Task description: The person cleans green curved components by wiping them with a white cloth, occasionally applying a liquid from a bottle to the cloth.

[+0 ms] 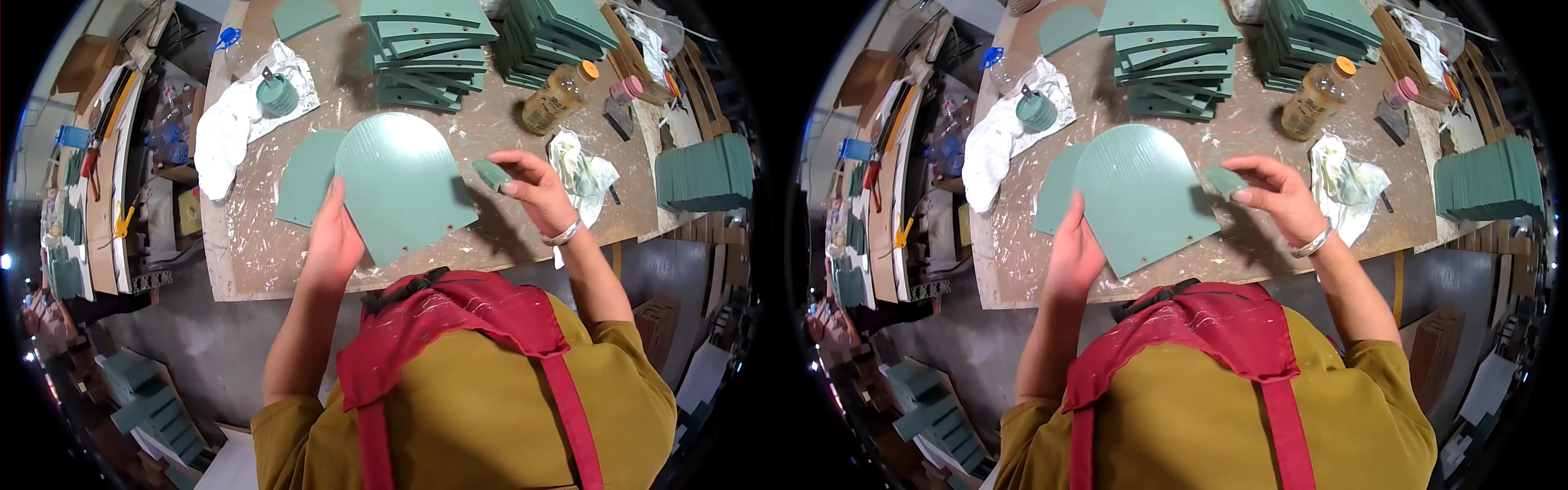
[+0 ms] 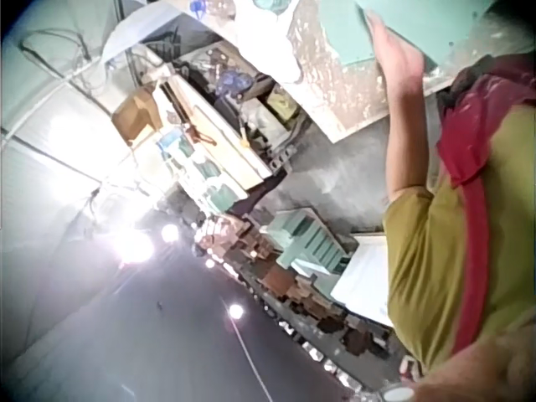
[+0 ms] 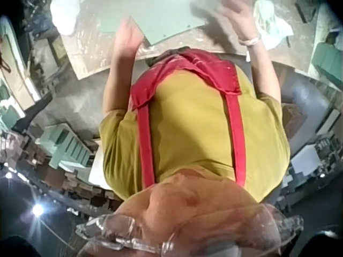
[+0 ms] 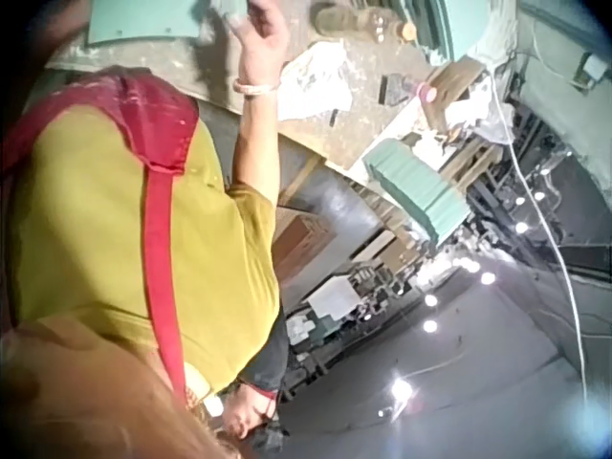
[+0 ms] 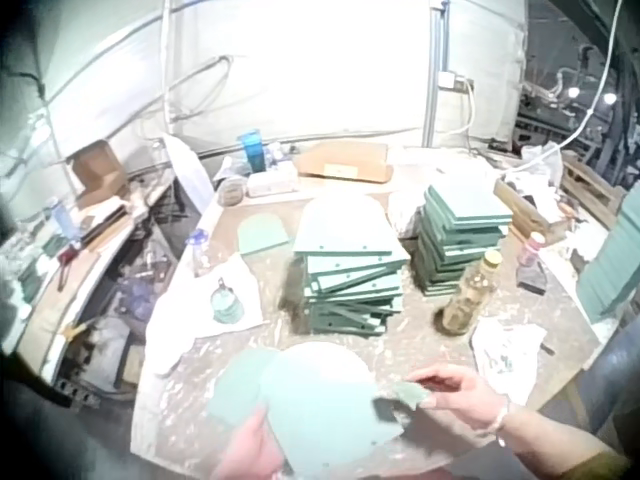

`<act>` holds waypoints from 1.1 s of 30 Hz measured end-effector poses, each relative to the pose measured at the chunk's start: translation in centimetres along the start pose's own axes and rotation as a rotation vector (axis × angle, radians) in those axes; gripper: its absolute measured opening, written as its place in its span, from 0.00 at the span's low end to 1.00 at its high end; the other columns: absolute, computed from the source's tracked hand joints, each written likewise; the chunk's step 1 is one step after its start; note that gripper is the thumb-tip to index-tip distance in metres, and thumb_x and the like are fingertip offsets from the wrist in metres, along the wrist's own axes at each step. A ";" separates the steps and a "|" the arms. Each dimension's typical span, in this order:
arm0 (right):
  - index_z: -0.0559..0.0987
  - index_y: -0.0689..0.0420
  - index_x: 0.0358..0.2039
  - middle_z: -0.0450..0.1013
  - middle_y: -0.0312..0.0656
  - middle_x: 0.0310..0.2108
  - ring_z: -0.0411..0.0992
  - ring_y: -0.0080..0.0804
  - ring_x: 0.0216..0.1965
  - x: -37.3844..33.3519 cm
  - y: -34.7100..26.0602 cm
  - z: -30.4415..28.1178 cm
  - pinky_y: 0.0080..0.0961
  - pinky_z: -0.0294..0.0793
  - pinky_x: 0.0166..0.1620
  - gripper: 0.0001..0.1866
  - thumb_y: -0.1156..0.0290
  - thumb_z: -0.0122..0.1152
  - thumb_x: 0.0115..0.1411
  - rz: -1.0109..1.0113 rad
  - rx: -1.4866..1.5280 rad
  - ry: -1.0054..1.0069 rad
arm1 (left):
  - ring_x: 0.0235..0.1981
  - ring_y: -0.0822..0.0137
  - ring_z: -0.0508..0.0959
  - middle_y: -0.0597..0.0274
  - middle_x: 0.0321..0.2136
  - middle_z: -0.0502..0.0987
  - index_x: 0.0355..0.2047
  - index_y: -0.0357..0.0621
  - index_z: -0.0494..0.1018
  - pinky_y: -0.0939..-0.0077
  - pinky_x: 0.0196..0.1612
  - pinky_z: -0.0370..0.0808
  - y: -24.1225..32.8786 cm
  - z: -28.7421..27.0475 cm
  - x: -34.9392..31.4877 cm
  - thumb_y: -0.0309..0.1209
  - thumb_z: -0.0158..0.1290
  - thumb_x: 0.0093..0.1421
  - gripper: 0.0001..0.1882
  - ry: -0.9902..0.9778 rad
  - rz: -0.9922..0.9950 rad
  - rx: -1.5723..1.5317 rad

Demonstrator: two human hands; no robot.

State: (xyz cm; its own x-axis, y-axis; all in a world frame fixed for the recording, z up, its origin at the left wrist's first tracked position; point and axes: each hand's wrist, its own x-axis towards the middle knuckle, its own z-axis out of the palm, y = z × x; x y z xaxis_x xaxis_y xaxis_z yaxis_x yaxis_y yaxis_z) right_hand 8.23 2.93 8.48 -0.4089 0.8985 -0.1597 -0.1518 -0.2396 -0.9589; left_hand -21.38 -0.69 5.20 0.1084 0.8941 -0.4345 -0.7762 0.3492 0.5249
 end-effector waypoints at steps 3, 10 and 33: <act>0.74 0.60 0.51 0.73 0.38 0.46 0.70 0.24 0.47 0.4 1.9 1.2 0.23 0.67 0.54 0.21 0.76 0.62 0.56 0.051 0.197 -0.019 | 0.61 0.58 0.64 0.55 0.61 0.63 0.63 0.38 0.54 0.60 0.64 0.60 0.0 0.2 -0.1 0.43 0.31 0.72 0.26 -0.022 -0.012 -0.031; 0.73 0.61 0.52 0.73 0.38 0.47 0.70 0.25 0.48 0.6 3.8 2.0 0.23 0.66 0.55 0.20 0.73 0.60 0.59 0.048 0.356 -0.014 | 0.61 0.58 0.64 0.54 0.62 0.61 0.63 0.38 0.53 0.59 0.63 0.61 -0.5 0.9 0.7 0.43 0.30 0.72 0.27 -0.097 -0.097 0.064; 0.69 0.54 0.55 0.71 0.43 0.51 0.67 0.40 0.55 -1.5 5.3 -4.5 0.41 0.65 0.58 0.23 0.64 0.60 0.60 -0.105 0.811 0.252 | 0.48 0.51 0.75 0.46 0.43 0.78 0.40 0.38 0.76 0.62 0.52 0.69 1.7 3.9 -4.0 0.17 0.52 0.51 0.15 -0.247 1.377 1.764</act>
State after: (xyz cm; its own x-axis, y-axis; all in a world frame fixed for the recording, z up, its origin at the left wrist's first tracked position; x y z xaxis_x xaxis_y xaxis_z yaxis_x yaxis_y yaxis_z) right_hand 12.09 2.01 2.62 -0.1587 0.9627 -0.2190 -0.8140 -0.2532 -0.5229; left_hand -20.69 -2.57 10.68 0.3174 0.6917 0.6487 0.7168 -0.6228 0.3135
